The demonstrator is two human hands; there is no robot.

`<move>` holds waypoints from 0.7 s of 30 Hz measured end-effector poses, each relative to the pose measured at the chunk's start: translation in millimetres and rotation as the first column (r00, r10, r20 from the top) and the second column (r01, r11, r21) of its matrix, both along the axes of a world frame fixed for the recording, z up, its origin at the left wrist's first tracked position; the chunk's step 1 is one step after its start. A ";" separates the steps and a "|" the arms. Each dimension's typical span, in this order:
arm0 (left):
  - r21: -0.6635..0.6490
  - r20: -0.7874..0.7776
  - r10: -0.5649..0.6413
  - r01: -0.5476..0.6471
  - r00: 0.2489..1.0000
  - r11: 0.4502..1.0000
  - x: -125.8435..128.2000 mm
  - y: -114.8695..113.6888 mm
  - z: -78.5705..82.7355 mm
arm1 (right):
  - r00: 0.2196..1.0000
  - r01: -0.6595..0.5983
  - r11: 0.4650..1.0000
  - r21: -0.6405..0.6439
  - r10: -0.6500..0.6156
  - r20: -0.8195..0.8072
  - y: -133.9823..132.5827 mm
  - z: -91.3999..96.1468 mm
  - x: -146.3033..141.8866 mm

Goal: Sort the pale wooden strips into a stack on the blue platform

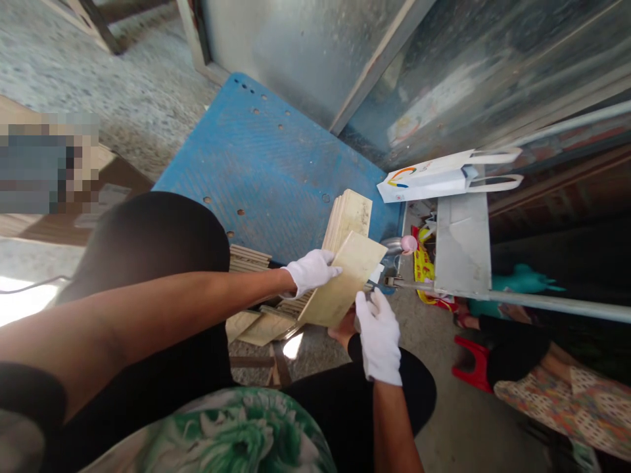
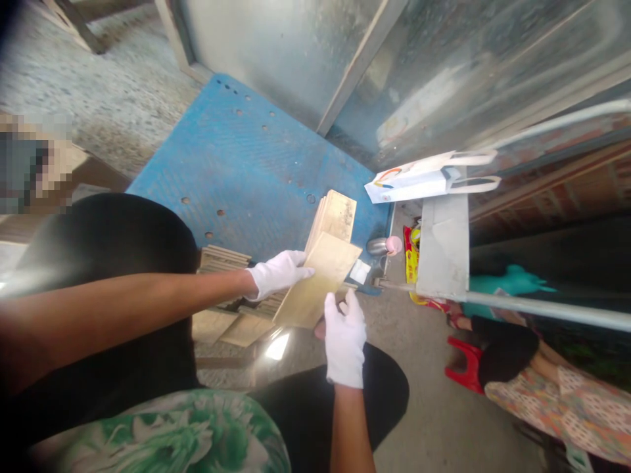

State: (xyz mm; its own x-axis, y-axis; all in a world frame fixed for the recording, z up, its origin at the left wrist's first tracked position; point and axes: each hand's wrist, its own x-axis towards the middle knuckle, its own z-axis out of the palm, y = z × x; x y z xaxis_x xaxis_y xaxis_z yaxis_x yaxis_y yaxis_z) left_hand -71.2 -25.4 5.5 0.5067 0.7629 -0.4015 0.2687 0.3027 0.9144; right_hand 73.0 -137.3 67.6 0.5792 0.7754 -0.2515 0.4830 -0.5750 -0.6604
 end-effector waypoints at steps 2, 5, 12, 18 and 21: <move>0.125 -0.069 -0.054 0.062 0.996 0.990 -4.6 -5.9 11.0 | 0.998 0.032 0.997 0.071 -0.029 -0.047 7.9 12.5 1.9; 0.240 -0.124 -0.122 0.149 0.985 0.959 -13.2 -18.9 27.2 | 0.996 0.094 0.987 0.132 -0.094 -0.006 13.9 31.4 1.3; 0.408 -0.253 -0.221 0.311 0.942 0.858 -27.3 -42.4 59.4 | 0.998 0.067 0.980 0.185 -0.062 -0.033 1.7 55.6 -4.8; 0.430 -0.300 -0.293 0.402 0.908 0.808 -20.9 -54.6 65.0 | 0.990 0.098 0.963 0.253 -0.067 -0.128 -5.5 50.2 -21.4; 0.439 -0.267 -0.349 0.436 0.898 0.785 -18.0 -62.3 56.1 | 0.995 0.098 0.973 0.211 -0.102 0.008 -8.2 42.0 -25.9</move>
State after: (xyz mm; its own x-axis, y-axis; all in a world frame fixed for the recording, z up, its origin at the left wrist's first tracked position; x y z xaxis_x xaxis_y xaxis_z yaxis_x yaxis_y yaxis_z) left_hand -89.2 -87.7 61.6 0.7652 0.6273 -0.1446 0.4250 -0.3235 0.8454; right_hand 47.2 -145.6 109.5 0.6596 0.7476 -0.0776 0.4437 -0.4706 -0.7626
